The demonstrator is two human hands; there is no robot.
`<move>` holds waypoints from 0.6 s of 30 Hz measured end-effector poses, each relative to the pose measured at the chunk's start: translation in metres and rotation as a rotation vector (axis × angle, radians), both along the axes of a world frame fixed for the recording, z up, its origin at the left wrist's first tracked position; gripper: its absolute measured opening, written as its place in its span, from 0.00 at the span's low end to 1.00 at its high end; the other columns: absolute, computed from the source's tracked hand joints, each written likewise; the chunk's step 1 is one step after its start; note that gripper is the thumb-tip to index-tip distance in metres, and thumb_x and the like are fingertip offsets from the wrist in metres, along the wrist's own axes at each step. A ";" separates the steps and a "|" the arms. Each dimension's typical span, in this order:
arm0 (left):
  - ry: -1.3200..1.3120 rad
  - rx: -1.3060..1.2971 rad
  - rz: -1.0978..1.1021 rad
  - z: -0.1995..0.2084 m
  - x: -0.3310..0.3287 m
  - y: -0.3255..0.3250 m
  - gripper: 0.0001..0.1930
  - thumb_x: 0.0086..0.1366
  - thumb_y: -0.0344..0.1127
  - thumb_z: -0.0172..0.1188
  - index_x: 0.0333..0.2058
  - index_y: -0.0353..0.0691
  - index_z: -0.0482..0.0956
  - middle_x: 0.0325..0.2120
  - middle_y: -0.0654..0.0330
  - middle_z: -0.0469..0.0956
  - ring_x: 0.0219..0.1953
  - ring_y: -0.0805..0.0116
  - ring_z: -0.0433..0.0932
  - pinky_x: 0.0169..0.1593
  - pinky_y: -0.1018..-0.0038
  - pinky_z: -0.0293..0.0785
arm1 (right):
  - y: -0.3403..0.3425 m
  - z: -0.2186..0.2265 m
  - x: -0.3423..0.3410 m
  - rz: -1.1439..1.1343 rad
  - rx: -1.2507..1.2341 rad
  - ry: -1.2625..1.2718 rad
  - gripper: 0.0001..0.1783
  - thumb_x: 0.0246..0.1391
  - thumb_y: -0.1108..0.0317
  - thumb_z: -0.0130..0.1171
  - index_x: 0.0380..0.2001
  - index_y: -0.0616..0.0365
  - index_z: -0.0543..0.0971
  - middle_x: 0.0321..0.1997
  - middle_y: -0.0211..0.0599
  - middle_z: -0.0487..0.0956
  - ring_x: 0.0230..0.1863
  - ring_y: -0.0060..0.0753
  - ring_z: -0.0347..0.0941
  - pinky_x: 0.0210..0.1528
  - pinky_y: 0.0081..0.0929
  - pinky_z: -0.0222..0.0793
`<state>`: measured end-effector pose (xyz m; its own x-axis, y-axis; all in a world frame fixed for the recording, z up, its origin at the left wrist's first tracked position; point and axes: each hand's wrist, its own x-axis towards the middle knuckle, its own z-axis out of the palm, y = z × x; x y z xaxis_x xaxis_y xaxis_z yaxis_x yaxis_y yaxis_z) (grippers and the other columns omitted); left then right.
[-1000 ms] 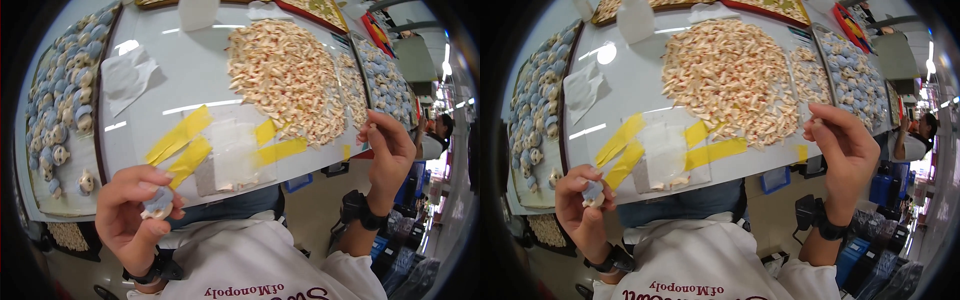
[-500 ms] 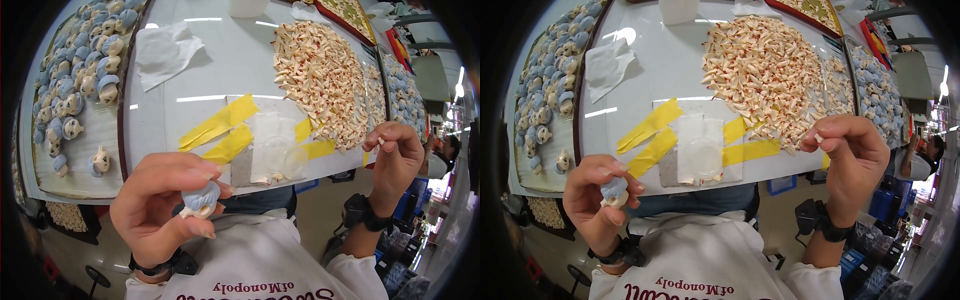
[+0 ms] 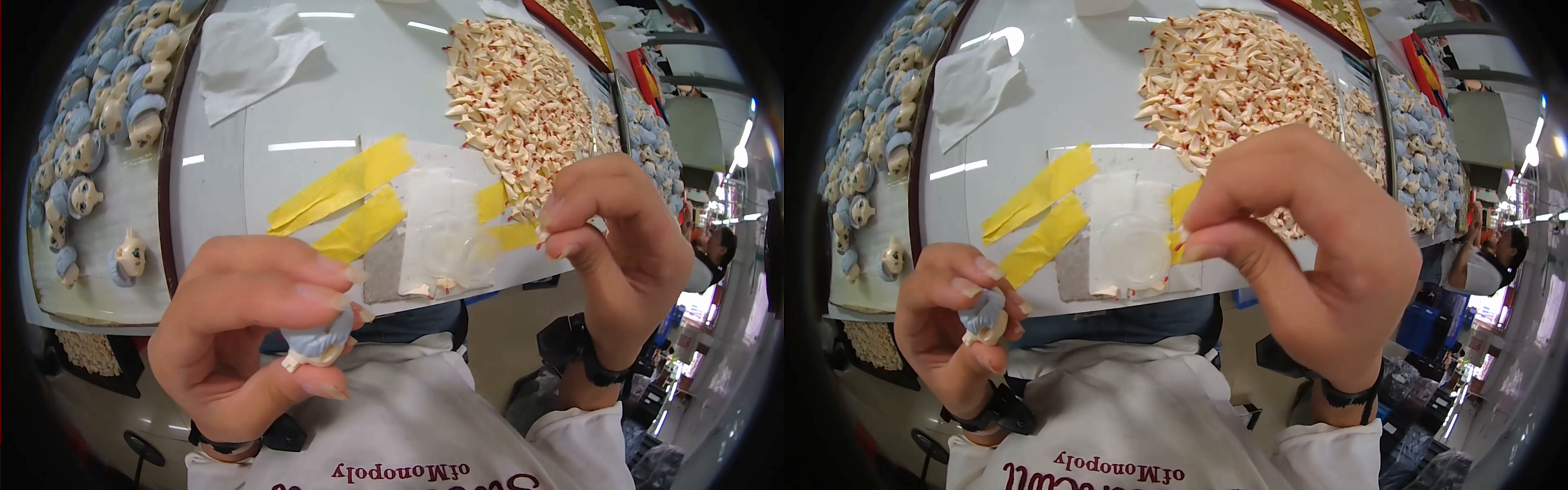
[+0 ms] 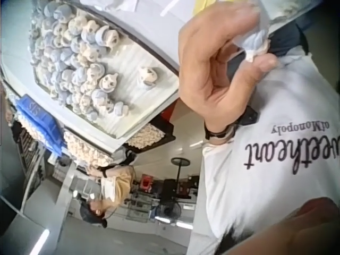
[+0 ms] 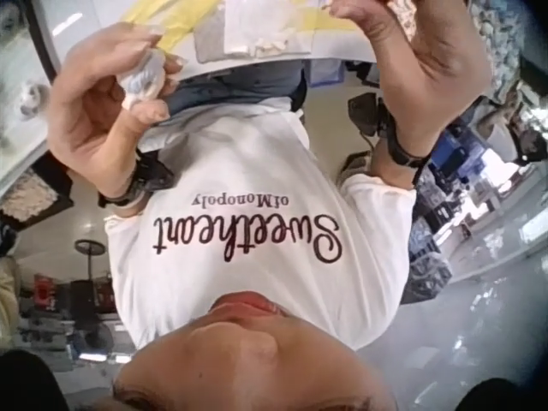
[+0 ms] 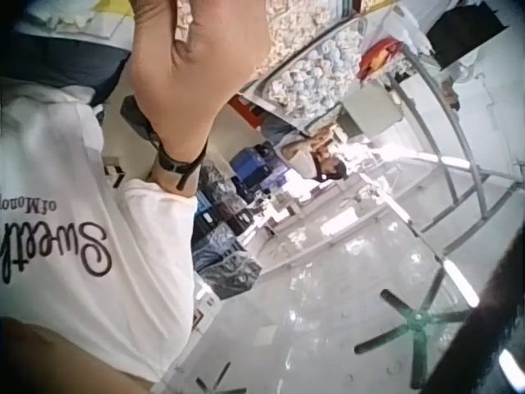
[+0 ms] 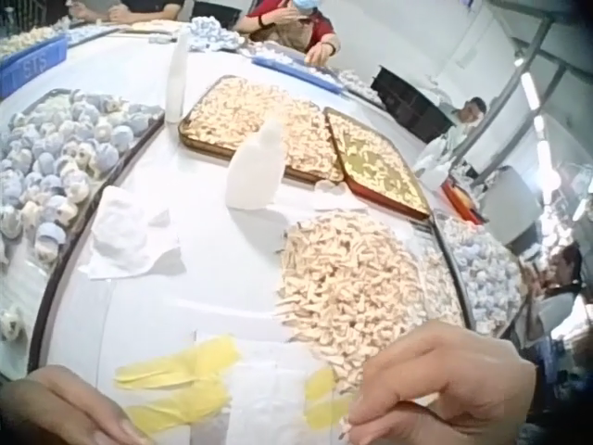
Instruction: Sorting and assembling small plastic toy head components at a factory workbench.
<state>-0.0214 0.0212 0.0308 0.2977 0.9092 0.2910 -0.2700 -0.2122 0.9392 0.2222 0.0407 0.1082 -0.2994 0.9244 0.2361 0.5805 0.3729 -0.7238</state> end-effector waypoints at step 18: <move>-0.019 0.112 -0.173 -0.004 -0.011 0.011 0.19 0.50 0.31 0.65 0.38 0.31 0.69 0.39 0.47 0.66 0.28 0.67 0.75 0.31 0.80 0.74 | 0.004 0.007 -0.024 0.117 0.224 -0.448 0.09 0.25 0.75 0.64 0.17 0.60 0.76 0.21 0.34 0.72 0.24 0.31 0.67 0.25 0.23 0.59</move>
<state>-0.0325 0.0318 0.0267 0.4403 0.8066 0.3944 -0.3293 -0.2636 0.9067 0.1982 0.0445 0.1153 -0.5150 0.8202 0.2490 0.7607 0.5712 -0.3084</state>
